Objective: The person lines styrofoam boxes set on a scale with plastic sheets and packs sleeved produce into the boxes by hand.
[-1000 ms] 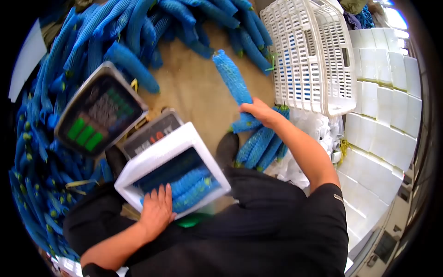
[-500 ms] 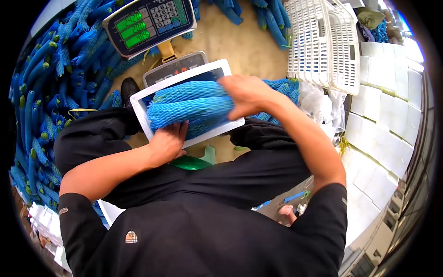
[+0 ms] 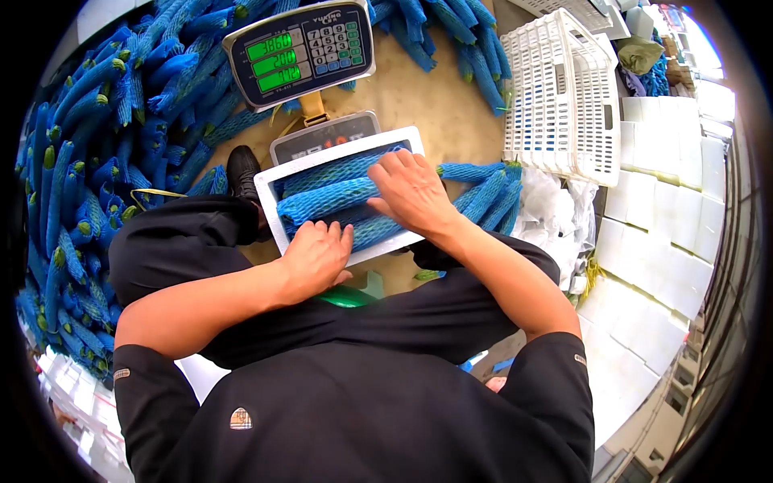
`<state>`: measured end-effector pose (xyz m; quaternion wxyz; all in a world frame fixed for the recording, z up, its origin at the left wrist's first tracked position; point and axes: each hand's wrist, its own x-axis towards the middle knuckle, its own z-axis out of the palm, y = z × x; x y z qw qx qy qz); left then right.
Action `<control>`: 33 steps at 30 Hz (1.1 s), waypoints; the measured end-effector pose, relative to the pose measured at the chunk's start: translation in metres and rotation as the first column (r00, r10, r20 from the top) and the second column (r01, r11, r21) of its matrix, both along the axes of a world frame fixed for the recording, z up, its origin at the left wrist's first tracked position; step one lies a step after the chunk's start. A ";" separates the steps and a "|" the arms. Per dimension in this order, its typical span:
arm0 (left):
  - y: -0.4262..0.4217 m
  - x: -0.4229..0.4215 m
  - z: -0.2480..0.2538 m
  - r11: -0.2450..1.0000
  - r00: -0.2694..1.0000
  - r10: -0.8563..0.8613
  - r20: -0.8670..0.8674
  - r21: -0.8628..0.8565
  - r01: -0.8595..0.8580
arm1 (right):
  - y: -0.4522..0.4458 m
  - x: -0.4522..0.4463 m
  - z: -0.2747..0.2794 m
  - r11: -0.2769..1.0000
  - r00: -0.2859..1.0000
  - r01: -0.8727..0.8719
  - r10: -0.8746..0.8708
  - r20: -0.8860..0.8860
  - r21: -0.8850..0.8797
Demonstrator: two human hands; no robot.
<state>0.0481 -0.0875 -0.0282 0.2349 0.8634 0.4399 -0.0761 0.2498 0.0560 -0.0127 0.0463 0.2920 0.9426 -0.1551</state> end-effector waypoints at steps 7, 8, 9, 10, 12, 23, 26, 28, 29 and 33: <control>0.011 -0.005 0.020 0.997 0.991 0.032 0.130 0.072 -0.042 | 0.000 0.005 -0.004 0.969 0.969 0.206 -0.221 -0.106 -0.133; 0.011 -0.005 0.020 0.996 0.990 0.030 0.136 0.074 -0.040 | 0.002 0.009 -0.004 0.954 0.958 0.257 -0.273 -0.089 -0.157; 0.010 -0.005 0.022 0.998 0.990 0.031 0.137 0.053 -0.039 | 0.004 0.012 -0.005 0.944 0.953 0.282 -0.296 -0.062 -0.171; 0.010 -0.006 0.023 0.999 0.990 0.031 0.137 0.032 -0.036 | 0.006 0.016 -0.006 0.934 0.947 0.307 -0.319 -0.034 -0.185; 0.009 -0.007 0.022 0.999 0.992 0.032 0.126 0.006 -0.033 | 0.007 0.020 -0.004 0.905 0.930 0.366 -0.364 0.052 -0.218; 0.023 -0.017 0.010 0.990 0.988 0.135 0.076 0.038 -0.139 | 0.005 0.027 -0.023 0.921 0.950 0.300 -0.265 0.165 -0.248; 0.028 -0.025 0.006 0.988 0.990 0.136 0.043 0.064 -0.138 | 0.006 0.027 -0.024 0.929 0.953 0.284 -0.246 0.176 -0.236; 0.030 -0.029 0.004 0.989 0.992 0.122 0.028 0.075 -0.124 | 0.006 0.029 -0.027 0.939 0.961 0.265 -0.239 0.142 -0.217; 0.031 -0.032 0.002 0.990 0.993 0.115 0.021 0.078 -0.116 | 0.007 0.028 -0.028 0.937 0.960 0.269 -0.241 0.145 -0.222; 0.038 -0.042 -0.002 0.989 0.992 0.123 -0.022 0.086 -0.121 | 0.007 0.029 -0.036 0.949 0.966 0.247 -0.227 0.122 -0.195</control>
